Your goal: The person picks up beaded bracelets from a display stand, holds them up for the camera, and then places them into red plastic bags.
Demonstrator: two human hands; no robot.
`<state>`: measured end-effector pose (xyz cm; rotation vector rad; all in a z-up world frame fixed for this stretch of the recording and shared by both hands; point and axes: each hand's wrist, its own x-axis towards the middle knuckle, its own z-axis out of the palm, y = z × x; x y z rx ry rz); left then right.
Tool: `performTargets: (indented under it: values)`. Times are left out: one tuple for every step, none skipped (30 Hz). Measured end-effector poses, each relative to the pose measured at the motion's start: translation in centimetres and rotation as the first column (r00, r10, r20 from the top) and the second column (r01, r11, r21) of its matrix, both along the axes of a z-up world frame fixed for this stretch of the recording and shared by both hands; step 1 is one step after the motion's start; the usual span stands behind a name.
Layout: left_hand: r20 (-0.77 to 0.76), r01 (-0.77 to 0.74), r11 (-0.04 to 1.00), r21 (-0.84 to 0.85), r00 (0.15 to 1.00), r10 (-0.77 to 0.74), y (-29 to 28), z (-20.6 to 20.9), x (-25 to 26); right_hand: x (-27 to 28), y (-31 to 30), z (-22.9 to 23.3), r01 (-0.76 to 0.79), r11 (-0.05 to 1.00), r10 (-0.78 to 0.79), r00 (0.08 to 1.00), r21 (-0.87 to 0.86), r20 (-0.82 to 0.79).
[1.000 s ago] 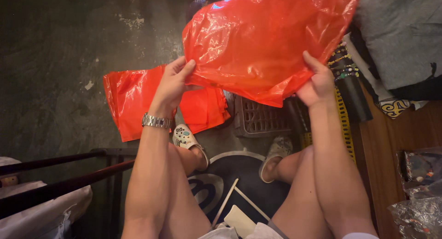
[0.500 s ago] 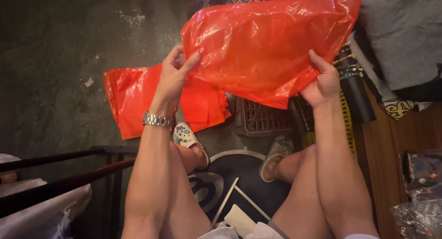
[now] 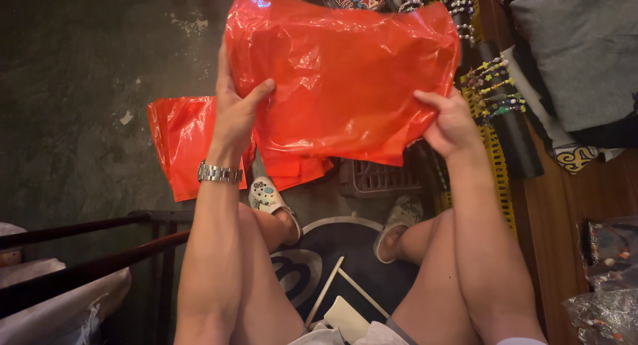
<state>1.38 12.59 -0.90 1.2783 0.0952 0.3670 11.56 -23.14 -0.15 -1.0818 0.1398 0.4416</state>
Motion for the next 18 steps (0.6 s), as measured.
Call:
performTargets:
  values:
    - [0.001, 0.001, 1.000, -0.001, 1.000, -0.001, 0.2, 0.3, -0.1, 0.3, 0.2, -0.9, 0.001, 1.000, -0.001, 1.000, -0.001, 0.001]
    - [0.041, -0.014, 0.995, 0.100, 0.999, 0.010, 0.4, 0.6, -0.1, 0.5, 0.2, -1.8, 0.055, 0.998, -0.055, 0.998, 0.015, 0.038]
    - [0.082, -0.033, 0.980, 0.198, 0.997, 0.017, 0.6, 1.0, -0.1, 0.7, 0.3, -2.6, 0.107, 0.994, -0.110, 0.991, 0.034, 0.075]
    - [0.081, -0.035, 0.980, 0.195, 0.997, 0.019, 0.8, 1.5, 0.1, 0.3, 0.8, -2.1, 0.106, 0.994, -0.108, 0.991, 0.030, 0.075]
    - [0.038, -0.038, 0.978, 0.206, 0.999, 0.031, 1.1, 2.1, 0.2, -0.1, 1.5, -1.5, 0.104, 0.994, -0.105, 0.991, 0.014, 0.082]
    - [0.001, -0.053, 0.974, 0.219, 0.999, 0.054, 1.7, 2.9, 0.2, -0.3, 2.5, -0.8, 0.091, 0.996, -0.091, 0.991, 0.002, 0.095]
    - [0.005, -0.067, 0.974, 0.219, 0.998, 0.067, 2.7, 3.3, 0.5, 0.0, 3.5, -0.9, 0.079, 0.997, -0.078, 0.992, 0.002, 0.099]
    - [0.047, -0.057, 0.968, 0.244, 0.998, 0.047, 3.7, 3.7, 0.9, 0.2, 4.4, -1.1, 0.067, 0.995, -0.075, 0.990, 0.075, 0.123]
    - [0.087, -0.048, 0.961, 0.271, 0.996, 0.026, 4.8, 4.1, 1.3, 0.4, 5.4, -1.5, 0.052, 0.988, -0.074, 0.987, 0.148, 0.146]
    - [0.083, -0.061, 0.960, 0.272, 0.996, 0.039, 6.4, 4.4, 1.6, 0.7, 6.7, -1.0, 0.039, 0.988, -0.061, 0.988, 0.149, 0.142]
    - [0.179, -0.121, 0.927, 0.356, 0.982, 0.059, 8.1, 4.7, 1.9, 1.0, 8.1, -0.6, -0.014, 0.988, -0.017, 0.979, 0.152, 0.201]
    - [0.273, -0.188, 0.881, 0.433, 0.960, 0.071, 9.9, 4.9, 2.2, 1.3, 9.6, -0.2, -0.070, 0.986, 0.028, 0.966, 0.154, 0.258]
    - [0.267, -0.201, 0.877, 0.437, 0.960, 0.087, 11.4, 5.0, 2.2, 2.2, 11.1, -0.9, -0.086, 0.984, 0.044, 0.967, 0.157, 0.252]
    - [0.361, -0.285, 0.850, 0.443, 0.925, 0.122, 12.9, 5.1, 2.3, 3.1, 12.6, -1.6, -0.086, 0.982, 0.035, 0.958, 0.168, 0.286]
    - [0.451, -0.368, 0.818, 0.442, 0.879, 0.151, 14.5, 5.2, 2.4, 4.0, 14.2, -2.3, -0.087, 0.980, 0.025, 0.948, 0.181, 0.319]
    - [0.446, -0.381, 0.813, 0.440, 0.879, 0.170, 16.5, 3.5, 2.9, 4.5, 16.1, -3.4, -0.105, 0.979, 0.044, 0.948, 0.177, 0.314]
    - [0.491, -0.441, 0.789, 0.428, 0.846, 0.207, 18.7, 1.7, 3.3, 5.0, 18.1, -4.7, -0.122, 0.978, 0.061, 0.945, 0.172, 0.322]
    - [0.532, -0.502, 0.758, 0.416, 0.811, 0.245, 21.0, -0.2, 3.4, 5.3, 20.3, -6.1, -0.145, 0.975, 0.084, 0.942, 0.167, 0.326]
